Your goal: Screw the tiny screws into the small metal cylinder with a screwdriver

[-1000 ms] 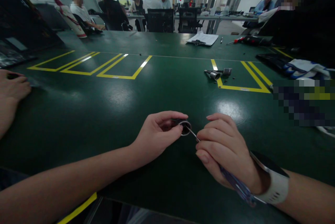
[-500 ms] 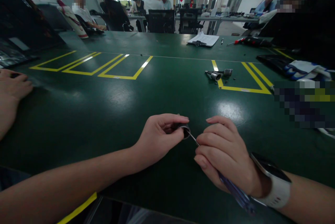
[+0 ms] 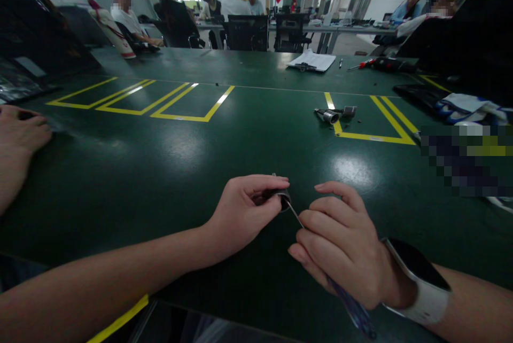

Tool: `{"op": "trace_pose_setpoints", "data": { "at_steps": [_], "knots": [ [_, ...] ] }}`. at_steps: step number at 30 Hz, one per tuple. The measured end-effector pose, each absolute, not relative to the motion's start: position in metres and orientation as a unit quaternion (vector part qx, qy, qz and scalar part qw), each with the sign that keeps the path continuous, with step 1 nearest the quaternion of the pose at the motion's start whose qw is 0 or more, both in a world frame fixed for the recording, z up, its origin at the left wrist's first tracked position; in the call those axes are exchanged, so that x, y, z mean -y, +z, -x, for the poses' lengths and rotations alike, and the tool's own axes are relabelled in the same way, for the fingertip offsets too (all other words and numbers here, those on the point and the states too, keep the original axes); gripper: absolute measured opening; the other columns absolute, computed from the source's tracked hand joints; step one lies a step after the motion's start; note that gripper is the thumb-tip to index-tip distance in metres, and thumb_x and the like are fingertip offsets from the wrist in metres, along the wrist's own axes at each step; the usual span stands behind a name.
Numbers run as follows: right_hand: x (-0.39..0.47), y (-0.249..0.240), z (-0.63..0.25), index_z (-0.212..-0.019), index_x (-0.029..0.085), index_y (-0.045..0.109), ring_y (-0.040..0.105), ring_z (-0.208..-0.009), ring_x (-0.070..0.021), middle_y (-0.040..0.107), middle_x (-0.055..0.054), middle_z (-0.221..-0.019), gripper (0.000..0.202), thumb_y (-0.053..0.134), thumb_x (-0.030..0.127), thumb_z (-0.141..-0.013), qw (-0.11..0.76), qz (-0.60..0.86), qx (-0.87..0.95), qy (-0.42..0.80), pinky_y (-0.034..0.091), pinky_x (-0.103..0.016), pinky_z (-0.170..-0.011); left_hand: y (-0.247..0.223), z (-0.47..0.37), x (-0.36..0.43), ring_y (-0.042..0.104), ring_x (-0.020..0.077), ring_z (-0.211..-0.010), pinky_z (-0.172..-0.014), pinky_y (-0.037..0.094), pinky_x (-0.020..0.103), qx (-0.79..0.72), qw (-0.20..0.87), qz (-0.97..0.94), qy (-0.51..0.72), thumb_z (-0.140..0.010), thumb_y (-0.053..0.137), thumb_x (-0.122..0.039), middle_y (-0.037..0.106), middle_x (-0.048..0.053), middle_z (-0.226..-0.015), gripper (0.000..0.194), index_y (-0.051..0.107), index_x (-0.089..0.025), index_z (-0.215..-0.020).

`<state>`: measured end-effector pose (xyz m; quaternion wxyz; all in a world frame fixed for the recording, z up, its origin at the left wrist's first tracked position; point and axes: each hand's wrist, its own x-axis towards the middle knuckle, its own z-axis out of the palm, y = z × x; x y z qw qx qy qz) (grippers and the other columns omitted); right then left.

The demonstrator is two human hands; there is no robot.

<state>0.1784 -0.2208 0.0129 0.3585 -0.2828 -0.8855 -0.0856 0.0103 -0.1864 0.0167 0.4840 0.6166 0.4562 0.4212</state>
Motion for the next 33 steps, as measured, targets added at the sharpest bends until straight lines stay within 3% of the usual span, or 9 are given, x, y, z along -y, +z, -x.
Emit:
{"op": "trace_pose_setpoints", "data": {
  "at_steps": [16, 21, 25, 27, 33],
  "knots": [
    [0.22, 0.014, -0.176, -0.058, 0.017, 0.056, 0.053, -0.063, -0.0148, 0.061, -0.001, -0.059, 0.026, 0.054, 0.021, -0.084, 0.374, 0.28, 0.88, -0.082, 0.041, -0.041, -0.084, 0.015, -0.009, 0.186, 0.068, 0.0179, -0.086, -0.077, 0.056, 0.028, -0.453, 0.467, -0.639, 0.411, -0.069, 0.06, -0.012, 0.073, 0.004, -0.093, 0.019, 0.071, -0.017, -0.084],
    [0.217, 0.026, -0.18, -0.069, 0.019, 0.058, 0.055, -0.062, -0.0138, 0.062, 0.0, -0.062, 0.018, 0.05, 0.017, -0.084, 0.42, 0.284, 0.862, 0.027, 0.043, -0.04, -0.083, 0.021, -0.004, 0.179, 0.067, 0.0174, -0.083, -0.077, 0.054, 0.029, -0.455, 0.527, -0.605, 0.387, -0.071, 0.06, -0.013, 0.071, 0.004, -0.088, 0.022, 0.068, -0.016, -0.092],
    [0.205, 0.035, -0.187, -0.074, 0.019, 0.06, 0.059, -0.066, -0.0143, 0.064, -0.002, -0.07, 0.016, 0.052, 0.022, -0.086, 0.472, 0.375, 0.78, 0.169, 0.047, -0.031, -0.066, 0.023, 0.002, 0.163, 0.065, 0.0172, -0.086, -0.078, 0.052, 0.03, -0.425, 0.564, -0.606, 0.365, -0.063, 0.063, -0.006, 0.068, 0.004, -0.093, 0.049, 0.059, -0.017, -0.111],
    [0.193, 0.035, -0.19, -0.075, 0.019, 0.063, 0.06, -0.069, -0.0148, 0.066, -0.003, -0.074, 0.016, 0.057, 0.029, -0.085, 0.485, 0.439, 0.715, 0.248, 0.046, -0.027, -0.06, 0.021, 0.004, 0.148, 0.064, 0.0182, -0.089, -0.081, 0.051, 0.032, -0.43, 0.52, -0.649, 0.352, -0.063, 0.063, -0.006, 0.066, 0.006, -0.097, 0.05, 0.058, -0.016, -0.112],
    [0.143, 0.026, -0.196, -0.079, 0.017, 0.067, 0.061, -0.078, -0.0163, 0.067, -0.003, -0.078, 0.018, 0.068, 0.034, -0.074, 0.539, 0.434, 0.575, 0.438, 0.047, -0.031, -0.071, 0.015, 0.005, 0.091, 0.055, 0.0229, -0.094, -0.083, 0.045, 0.039, -0.439, 0.21, -0.831, 0.27, -0.069, 0.065, -0.019, 0.058, 0.008, -0.101, 0.038, 0.062, -0.018, -0.106]
  ]
}}
